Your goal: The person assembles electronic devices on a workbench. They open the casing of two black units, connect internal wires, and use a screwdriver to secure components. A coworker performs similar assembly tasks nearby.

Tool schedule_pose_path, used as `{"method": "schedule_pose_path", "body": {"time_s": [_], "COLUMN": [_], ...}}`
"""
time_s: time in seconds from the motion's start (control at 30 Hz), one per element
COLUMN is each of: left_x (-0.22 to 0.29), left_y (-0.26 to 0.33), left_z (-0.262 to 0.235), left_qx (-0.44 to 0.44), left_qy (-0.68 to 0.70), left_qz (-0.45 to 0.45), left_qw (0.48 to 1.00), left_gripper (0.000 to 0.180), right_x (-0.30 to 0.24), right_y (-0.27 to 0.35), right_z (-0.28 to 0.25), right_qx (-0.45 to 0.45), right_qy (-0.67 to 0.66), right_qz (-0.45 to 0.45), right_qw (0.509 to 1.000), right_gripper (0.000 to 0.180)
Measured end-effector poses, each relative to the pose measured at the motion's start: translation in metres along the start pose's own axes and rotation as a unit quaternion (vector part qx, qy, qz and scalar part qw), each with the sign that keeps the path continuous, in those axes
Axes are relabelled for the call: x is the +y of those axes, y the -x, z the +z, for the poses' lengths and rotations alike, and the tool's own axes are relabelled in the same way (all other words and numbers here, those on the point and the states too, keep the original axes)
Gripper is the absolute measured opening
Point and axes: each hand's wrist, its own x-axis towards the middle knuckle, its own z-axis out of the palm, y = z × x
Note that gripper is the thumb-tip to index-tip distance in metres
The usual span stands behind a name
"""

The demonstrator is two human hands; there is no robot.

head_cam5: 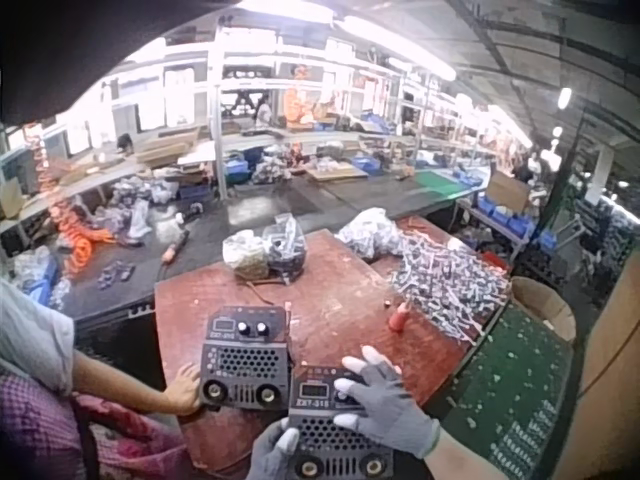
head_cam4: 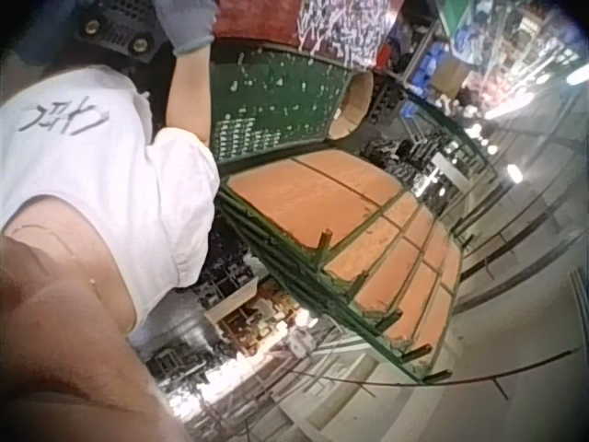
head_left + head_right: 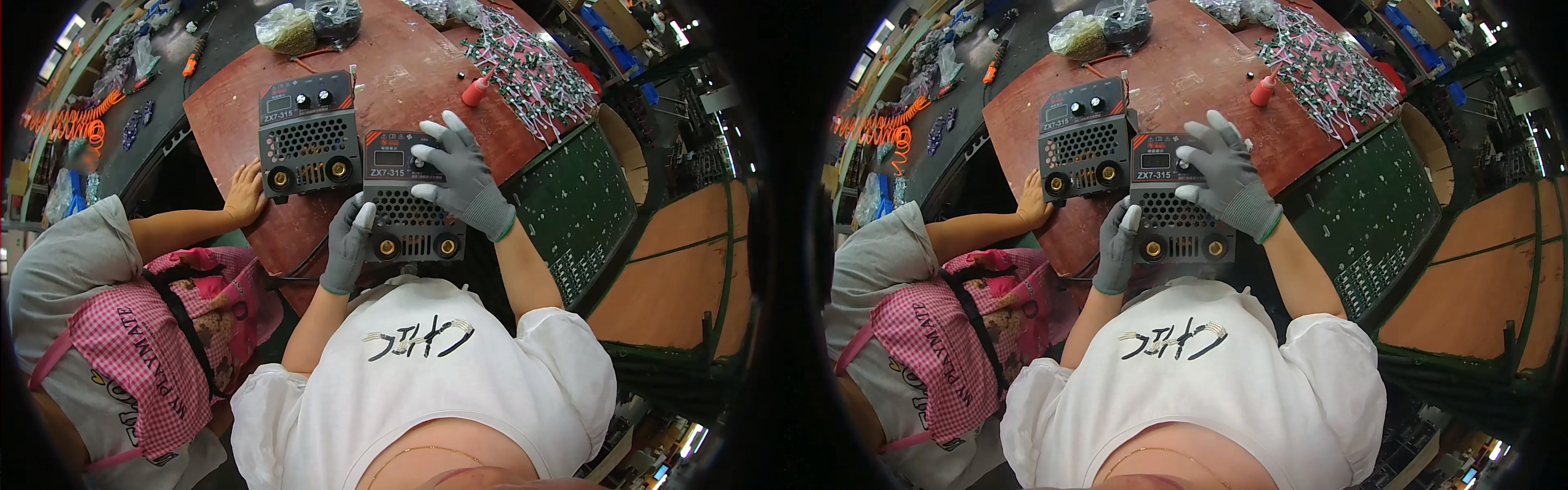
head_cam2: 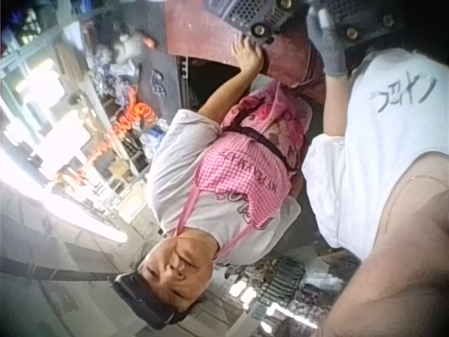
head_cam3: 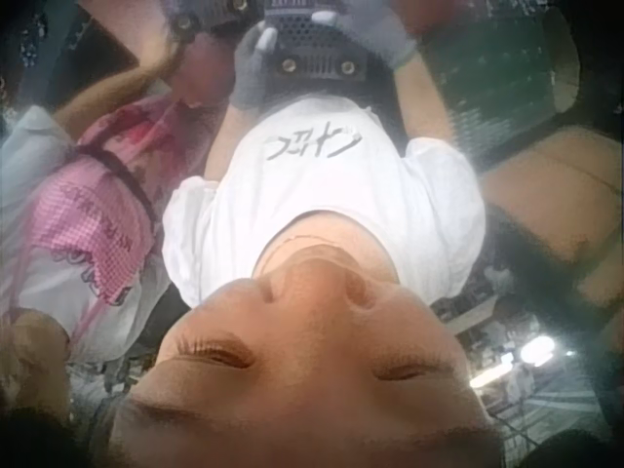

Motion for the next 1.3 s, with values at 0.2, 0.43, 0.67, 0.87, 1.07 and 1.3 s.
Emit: {"method": "schedule_pose_path", "body": {"time_s": [0.2,0.43,0.67,0.87,1.07,1.3], "left_x": [-0.002,-0.002,0.001,-0.007,-0.005,-0.005], "left_y": [-0.001,-0.002,-0.001,-0.002,-0.004,-0.006], "left_z": [-0.003,-0.004,-0.002,-0.008,-0.008,-0.008], "left_qx": [-0.004,0.001,-0.003,0.011,0.001,0.011], "left_qy": [0.002,0.001,0.011,0.011,0.027,0.027], "left_qz": [-0.003,-0.009,0.001,-0.003,0.002,0.0], "left_qw": [1.0,1.0,1.0,1.0,1.0,1.0], "left_gripper": [0.04,0.04,0.037,0.036,0.036,0.035], "right_x": [-0.001,0.004,0.004,0.005,0.007,-0.003], "right_y": [0.005,0.01,-0.009,-0.022,-0.02,-0.025], "right_z": [0.006,0.01,0.016,-0.01,0.005,0.003], "right_qx": [0.028,0.026,0.11,0.107,0.048,0.038], "right_qy": [-0.035,-0.046,0.007,0.078,0.111,0.091], "right_qz": [0.045,0.054,0.064,0.028,0.038,0.022], "right_qw": [0.998,0.997,0.992,0.991,0.992,0.995], "right_gripper": [0.046,0.048,0.05,0.057,0.07,0.059]}}
